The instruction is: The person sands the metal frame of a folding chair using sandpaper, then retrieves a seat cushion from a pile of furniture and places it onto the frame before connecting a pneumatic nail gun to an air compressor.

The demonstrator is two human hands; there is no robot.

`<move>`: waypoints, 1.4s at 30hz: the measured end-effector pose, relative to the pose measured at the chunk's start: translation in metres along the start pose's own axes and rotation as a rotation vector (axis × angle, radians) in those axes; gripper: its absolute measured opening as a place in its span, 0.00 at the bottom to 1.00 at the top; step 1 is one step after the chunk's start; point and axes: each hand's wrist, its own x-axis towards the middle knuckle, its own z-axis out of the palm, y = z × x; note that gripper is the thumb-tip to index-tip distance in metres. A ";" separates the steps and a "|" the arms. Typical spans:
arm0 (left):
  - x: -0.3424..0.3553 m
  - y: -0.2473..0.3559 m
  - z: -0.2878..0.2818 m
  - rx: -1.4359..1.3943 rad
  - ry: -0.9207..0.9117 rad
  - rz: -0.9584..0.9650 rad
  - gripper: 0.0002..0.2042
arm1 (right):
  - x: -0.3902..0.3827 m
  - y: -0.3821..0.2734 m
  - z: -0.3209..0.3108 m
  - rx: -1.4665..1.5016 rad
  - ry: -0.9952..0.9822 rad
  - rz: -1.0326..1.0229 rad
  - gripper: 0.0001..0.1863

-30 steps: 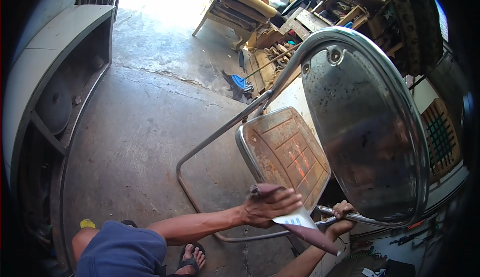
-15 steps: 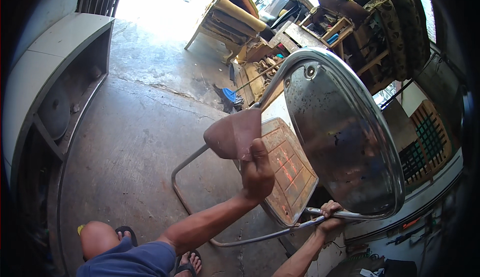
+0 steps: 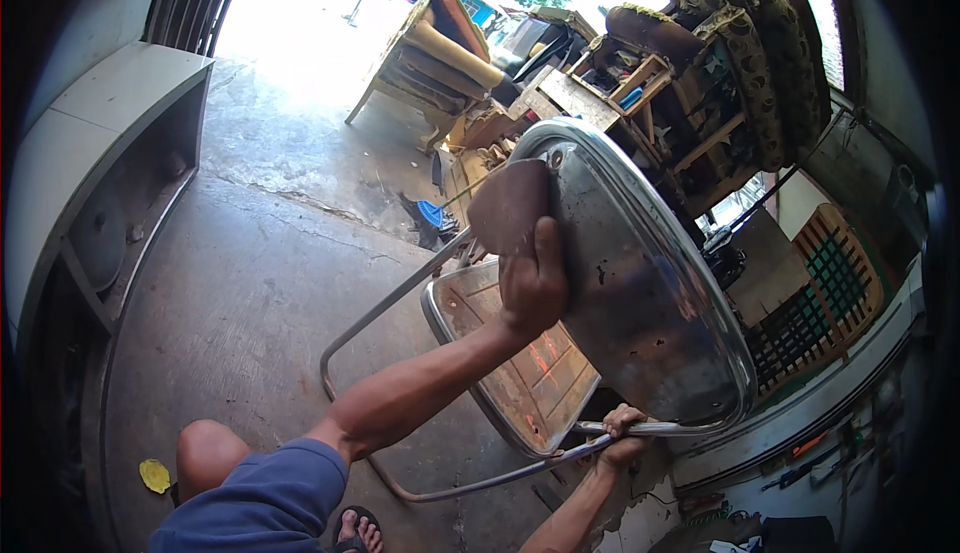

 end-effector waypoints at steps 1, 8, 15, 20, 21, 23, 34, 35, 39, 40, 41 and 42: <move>-0.020 -0.016 0.017 0.199 0.217 0.575 0.22 | 0.001 -0.009 -0.007 -0.022 -0.039 -0.017 0.21; -0.041 -0.035 0.018 0.401 0.152 1.156 0.20 | 0.002 -0.009 0.003 -0.075 -0.030 -0.052 0.20; 0.019 0.009 0.022 -0.037 0.175 0.634 0.20 | 0.003 -0.001 -0.002 -0.020 0.005 -0.004 0.21; -0.002 0.012 0.023 0.431 0.204 0.930 0.18 | 0.007 0.003 0.020 -0.086 -0.012 -0.026 0.27; -0.007 0.014 0.027 0.443 0.168 0.807 0.19 | 0.008 0.003 0.021 -0.083 -0.007 -0.030 0.27; -0.005 0.013 0.031 0.508 0.177 0.903 0.18 | 0.009 0.003 0.022 -0.109 0.020 -0.026 0.28; 0.045 0.033 0.022 0.209 0.241 0.599 0.19 | 0.013 0.011 0.032 -0.112 0.005 0.026 0.27; 0.026 0.022 0.031 0.527 0.425 0.902 0.19 | 0.013 0.012 0.034 -0.092 0.003 0.019 0.27; 0.004 0.005 0.031 0.684 0.121 1.219 0.25 | 0.011 0.005 0.021 -0.090 0.064 0.033 0.28; 0.014 0.021 0.012 0.619 0.120 1.164 0.25 | 0.012 0.014 0.031 -0.060 0.065 0.054 0.27; 0.045 0.018 0.013 0.358 0.101 0.764 0.24 | 0.013 0.018 0.041 -0.082 0.064 0.052 0.27; 0.035 0.015 0.016 0.317 0.019 0.582 0.25 | 0.014 0.017 0.042 -0.085 0.075 0.060 0.27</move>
